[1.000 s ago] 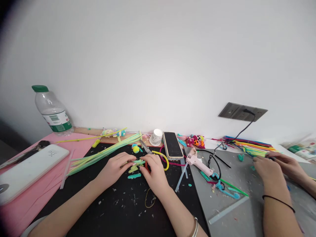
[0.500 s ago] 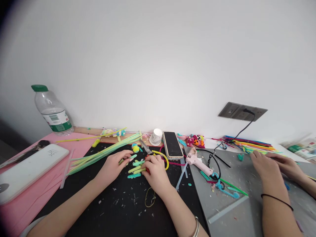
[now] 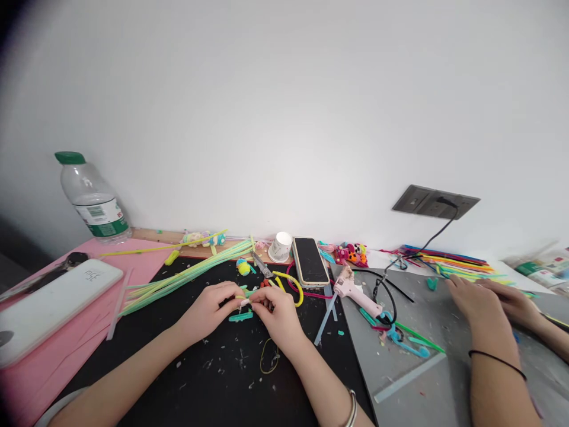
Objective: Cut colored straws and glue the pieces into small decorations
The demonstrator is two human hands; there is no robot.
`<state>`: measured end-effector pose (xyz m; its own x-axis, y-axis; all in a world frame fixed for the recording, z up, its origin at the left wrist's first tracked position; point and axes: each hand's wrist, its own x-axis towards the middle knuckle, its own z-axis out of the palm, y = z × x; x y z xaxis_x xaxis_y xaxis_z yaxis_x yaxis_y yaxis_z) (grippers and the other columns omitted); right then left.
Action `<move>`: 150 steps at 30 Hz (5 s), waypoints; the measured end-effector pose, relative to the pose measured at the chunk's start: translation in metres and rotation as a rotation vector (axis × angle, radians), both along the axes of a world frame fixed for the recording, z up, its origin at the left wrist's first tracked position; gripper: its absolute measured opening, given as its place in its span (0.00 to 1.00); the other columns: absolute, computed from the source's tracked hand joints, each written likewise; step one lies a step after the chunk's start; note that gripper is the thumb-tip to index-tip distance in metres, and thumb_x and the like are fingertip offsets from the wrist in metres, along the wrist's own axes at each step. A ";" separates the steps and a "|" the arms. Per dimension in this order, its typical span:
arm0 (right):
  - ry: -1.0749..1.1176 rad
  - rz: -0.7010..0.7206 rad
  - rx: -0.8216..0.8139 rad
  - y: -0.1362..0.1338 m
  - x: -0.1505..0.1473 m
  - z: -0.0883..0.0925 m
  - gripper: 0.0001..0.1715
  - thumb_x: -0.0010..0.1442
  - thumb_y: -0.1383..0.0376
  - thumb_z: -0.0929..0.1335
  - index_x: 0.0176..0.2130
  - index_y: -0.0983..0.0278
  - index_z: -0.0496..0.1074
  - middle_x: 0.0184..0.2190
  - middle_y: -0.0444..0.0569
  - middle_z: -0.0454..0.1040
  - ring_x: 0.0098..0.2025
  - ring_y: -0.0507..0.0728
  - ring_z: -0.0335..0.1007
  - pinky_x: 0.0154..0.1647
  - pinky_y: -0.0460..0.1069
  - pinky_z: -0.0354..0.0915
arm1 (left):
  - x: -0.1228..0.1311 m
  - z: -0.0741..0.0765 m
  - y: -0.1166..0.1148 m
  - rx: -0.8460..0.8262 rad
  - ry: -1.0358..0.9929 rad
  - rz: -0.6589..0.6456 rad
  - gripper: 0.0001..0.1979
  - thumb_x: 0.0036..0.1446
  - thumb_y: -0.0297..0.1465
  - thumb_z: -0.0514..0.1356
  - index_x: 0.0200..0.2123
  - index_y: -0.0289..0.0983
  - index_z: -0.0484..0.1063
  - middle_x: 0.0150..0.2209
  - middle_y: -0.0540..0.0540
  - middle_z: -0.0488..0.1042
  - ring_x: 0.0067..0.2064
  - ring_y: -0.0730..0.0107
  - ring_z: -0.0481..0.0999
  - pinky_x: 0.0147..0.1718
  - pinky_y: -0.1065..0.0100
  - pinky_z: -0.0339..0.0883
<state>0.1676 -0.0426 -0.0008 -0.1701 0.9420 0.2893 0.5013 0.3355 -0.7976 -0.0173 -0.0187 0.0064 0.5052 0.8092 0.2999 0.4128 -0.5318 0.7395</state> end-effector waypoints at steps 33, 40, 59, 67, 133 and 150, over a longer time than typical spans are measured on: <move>-0.076 0.025 -0.036 0.001 0.002 0.000 0.09 0.54 0.69 0.66 0.24 0.63 0.64 0.20 0.40 0.58 0.24 0.50 0.53 0.25 0.46 0.51 | -0.001 0.001 0.001 -0.165 -0.117 0.053 0.13 0.58 0.34 0.54 0.25 0.35 0.73 0.25 0.50 0.72 0.27 0.73 0.66 0.27 0.72 0.57; 0.016 0.006 -0.023 0.004 0.007 -0.001 0.14 0.51 0.71 0.67 0.41 0.62 0.71 0.26 0.42 0.65 0.24 0.50 0.55 0.25 0.46 0.54 | -0.005 -0.001 0.002 -0.207 -0.186 0.134 0.12 0.58 0.35 0.54 0.29 0.35 0.74 0.28 0.48 0.75 0.26 0.72 0.67 0.26 0.72 0.58; 0.009 -0.052 -0.026 0.003 0.007 -0.001 0.10 0.59 0.66 0.62 0.26 0.62 0.60 0.23 0.42 0.61 0.24 0.51 0.55 0.25 0.46 0.53 | -0.001 0.000 0.001 -0.149 -0.026 0.051 0.12 0.56 0.33 0.56 0.24 0.35 0.72 0.23 0.51 0.70 0.26 0.73 0.65 0.27 0.72 0.55; -0.069 -0.075 0.061 0.002 0.009 0.003 0.10 0.59 0.66 0.63 0.25 0.63 0.61 0.23 0.42 0.62 0.26 0.52 0.57 0.26 0.45 0.53 | 0.000 0.000 -0.001 -0.148 -0.005 -0.031 0.10 0.56 0.31 0.56 0.23 0.36 0.71 0.23 0.51 0.70 0.26 0.73 0.66 0.28 0.73 0.56; 0.200 -0.082 -0.227 0.002 0.060 0.014 0.21 0.56 0.49 0.64 0.32 0.64 0.71 0.22 0.49 0.73 0.23 0.55 0.66 0.25 0.50 0.64 | -0.011 -0.008 0.007 -0.250 -0.355 0.339 0.13 0.59 0.40 0.51 0.33 0.37 0.69 0.26 0.50 0.68 0.27 0.71 0.69 0.27 0.71 0.66; 0.244 0.138 -0.429 -0.001 0.045 0.017 0.30 0.56 0.47 0.65 0.49 0.65 0.69 0.31 0.51 0.76 0.30 0.56 0.72 0.31 0.51 0.68 | -0.004 -0.005 0.005 -0.791 -0.950 0.036 0.10 0.58 0.38 0.60 0.36 0.36 0.68 0.48 0.44 0.72 0.38 0.72 0.75 0.44 0.66 0.67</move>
